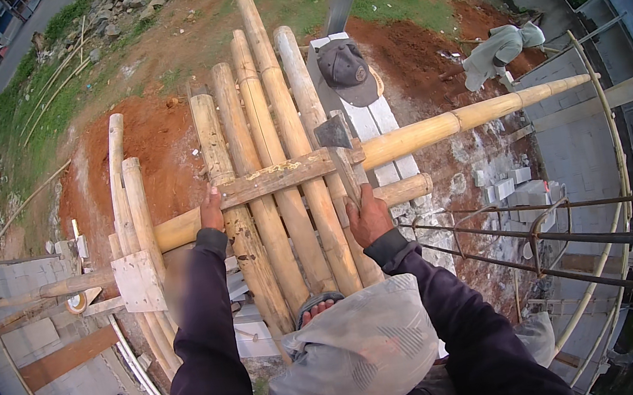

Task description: The person assembles a bamboo structure by positioning bamboo poles and wooden planks, then securing them with nails using a hammer. The person repeatedly hammers nails into the planks to fasten them to the bamboo framework.

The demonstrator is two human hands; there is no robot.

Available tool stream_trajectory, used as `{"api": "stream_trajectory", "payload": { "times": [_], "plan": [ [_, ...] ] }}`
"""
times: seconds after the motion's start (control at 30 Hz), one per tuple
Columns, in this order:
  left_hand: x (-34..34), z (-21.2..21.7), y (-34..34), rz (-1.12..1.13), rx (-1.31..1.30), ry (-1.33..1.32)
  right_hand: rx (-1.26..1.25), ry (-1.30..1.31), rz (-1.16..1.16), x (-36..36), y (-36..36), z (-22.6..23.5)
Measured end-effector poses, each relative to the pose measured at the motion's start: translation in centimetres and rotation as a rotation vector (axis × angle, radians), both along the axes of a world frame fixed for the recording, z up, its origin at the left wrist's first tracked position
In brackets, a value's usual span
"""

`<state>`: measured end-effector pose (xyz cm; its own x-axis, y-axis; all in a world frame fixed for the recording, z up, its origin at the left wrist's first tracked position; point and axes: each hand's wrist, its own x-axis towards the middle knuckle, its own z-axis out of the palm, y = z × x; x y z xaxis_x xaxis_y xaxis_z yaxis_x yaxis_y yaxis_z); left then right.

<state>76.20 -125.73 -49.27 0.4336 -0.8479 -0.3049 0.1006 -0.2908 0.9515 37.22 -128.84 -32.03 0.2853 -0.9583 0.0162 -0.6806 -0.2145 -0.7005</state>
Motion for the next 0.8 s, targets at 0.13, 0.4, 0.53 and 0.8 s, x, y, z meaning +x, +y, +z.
{"api": "stream_trajectory", "payload": {
  "times": [0.13,0.4,0.53,0.8],
  "plan": [
    [0.1,-0.3,0.3,0.002,0.024,-0.047,0.212,0.267,0.054,1.7,0.3,0.0],
    [-0.2,-3.2,-0.3,0.079,-0.068,0.085,0.136,0.069,0.070,5.3,1.0,0.6],
    [-0.2,-2.4,1.3,0.109,-0.035,0.097,0.119,0.074,0.092,6.5,1.5,0.1],
    [-1.0,-1.2,-0.8,0.120,-0.063,0.162,0.246,0.175,0.145,7.7,1.4,0.5]
  ]
}}
